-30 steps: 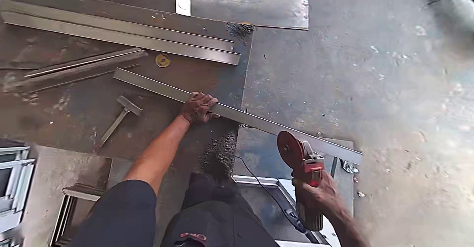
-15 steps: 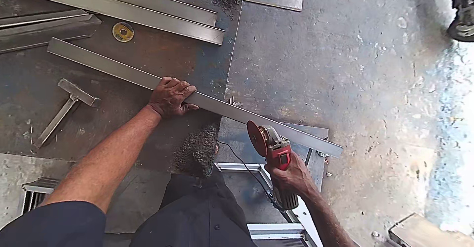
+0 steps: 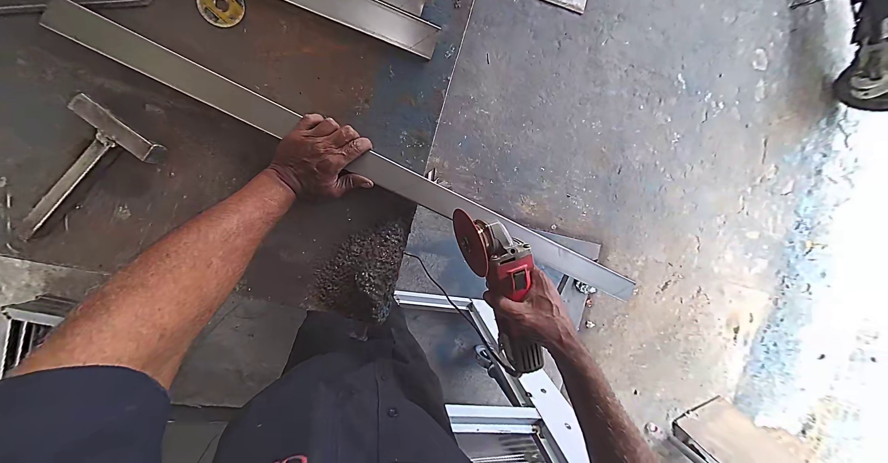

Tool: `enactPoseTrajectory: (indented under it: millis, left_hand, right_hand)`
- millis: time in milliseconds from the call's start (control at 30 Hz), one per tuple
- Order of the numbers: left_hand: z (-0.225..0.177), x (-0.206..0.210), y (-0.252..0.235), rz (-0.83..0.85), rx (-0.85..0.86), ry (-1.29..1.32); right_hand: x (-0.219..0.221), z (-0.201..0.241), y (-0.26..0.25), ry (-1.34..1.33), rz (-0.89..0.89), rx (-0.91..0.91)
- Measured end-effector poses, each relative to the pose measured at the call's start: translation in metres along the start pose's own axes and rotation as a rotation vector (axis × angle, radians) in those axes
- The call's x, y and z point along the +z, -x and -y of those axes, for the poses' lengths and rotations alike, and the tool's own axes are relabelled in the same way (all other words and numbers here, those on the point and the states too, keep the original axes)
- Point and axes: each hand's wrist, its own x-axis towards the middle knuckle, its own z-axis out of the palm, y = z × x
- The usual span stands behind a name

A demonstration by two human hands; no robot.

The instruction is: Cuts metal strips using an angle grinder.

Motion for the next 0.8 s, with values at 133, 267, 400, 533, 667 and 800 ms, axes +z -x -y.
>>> enactPoseTrajectory:
  millis: [133, 267, 400, 533, 667, 800]
  left_hand:
    - [0.000, 0.001, 0.000, -0.022, 0.001, -0.007]
    - [0.000, 0.001, 0.000, -0.010, -0.001, -0.006]
    - [0.000, 0.001, 0.000, -0.010, -0.010, 0.001]
    - [-0.001, -0.001, 0.000, -0.006, -0.013, -0.005]
    - [-0.001, 0.001, 0.000, -0.010, -0.006, -0.004]
    - [0.000, 0.001, 0.000, -0.015, -0.002, 0.000]
  right_hand:
    - [0.000, 0.001, -0.003, 0.012, 0.011, 0.001]
    - [0.000, 0.000, -0.006, 0.021, 0.018, -0.017]
    - [0.000, -0.001, -0.009, 0.002, 0.019, -0.023]
    - [0.000, 0.000, -0.010, 0.016, 0.015, -0.027]
    - [0.000, -0.001, -0.011, 0.016, 0.015, -0.031]
    - [0.000, 0.001, -0.011, 0.028, 0.014, -0.023]
